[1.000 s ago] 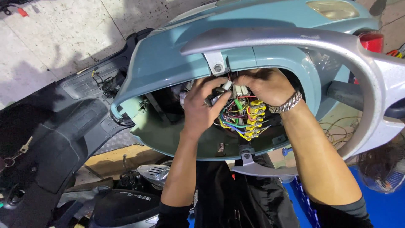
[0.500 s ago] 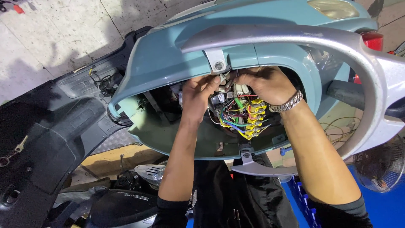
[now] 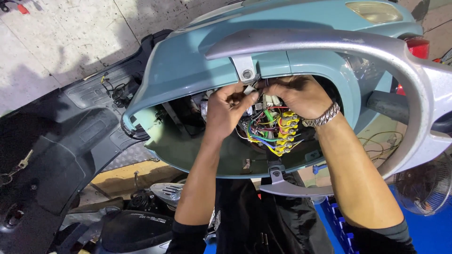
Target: Connecting and organizing the electrical wiring harness and fuse box inside a scooter's body
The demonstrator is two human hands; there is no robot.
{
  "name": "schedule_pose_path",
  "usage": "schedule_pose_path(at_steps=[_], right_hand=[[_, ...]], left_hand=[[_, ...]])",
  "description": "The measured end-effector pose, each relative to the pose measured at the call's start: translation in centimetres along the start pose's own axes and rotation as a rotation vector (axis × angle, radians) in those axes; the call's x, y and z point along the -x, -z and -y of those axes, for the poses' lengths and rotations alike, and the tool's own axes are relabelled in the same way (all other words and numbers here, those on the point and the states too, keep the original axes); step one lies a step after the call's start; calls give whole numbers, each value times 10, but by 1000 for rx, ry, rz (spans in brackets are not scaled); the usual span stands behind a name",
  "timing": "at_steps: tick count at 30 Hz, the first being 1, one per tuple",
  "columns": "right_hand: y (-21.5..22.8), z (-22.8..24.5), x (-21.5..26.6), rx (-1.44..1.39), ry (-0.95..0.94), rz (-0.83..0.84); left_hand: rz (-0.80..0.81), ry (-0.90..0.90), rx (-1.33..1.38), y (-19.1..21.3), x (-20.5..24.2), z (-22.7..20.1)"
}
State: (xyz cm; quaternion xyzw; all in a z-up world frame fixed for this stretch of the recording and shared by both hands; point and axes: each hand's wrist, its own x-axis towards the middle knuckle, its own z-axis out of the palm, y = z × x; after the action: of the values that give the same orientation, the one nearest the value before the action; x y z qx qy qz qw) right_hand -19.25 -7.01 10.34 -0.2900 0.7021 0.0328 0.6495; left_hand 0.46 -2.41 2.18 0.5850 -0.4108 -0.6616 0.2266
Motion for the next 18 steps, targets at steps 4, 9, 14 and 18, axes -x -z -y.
schedule_pose_path(at_steps=[4,9,14,18], right_hand=[[0,-2,2,5,17,-22],[-3,-6,4,90,-11,-77],[0,-12,-2,144,11,-82],[2,-7,14,137,24,-53]], left_hand=[[-96,-40,-98,-11,-1,-3],[-33,46,-1,-20,-27,52],[-53,261,394,-7,-16,43],[-72,137,801,-17,-34,152]])
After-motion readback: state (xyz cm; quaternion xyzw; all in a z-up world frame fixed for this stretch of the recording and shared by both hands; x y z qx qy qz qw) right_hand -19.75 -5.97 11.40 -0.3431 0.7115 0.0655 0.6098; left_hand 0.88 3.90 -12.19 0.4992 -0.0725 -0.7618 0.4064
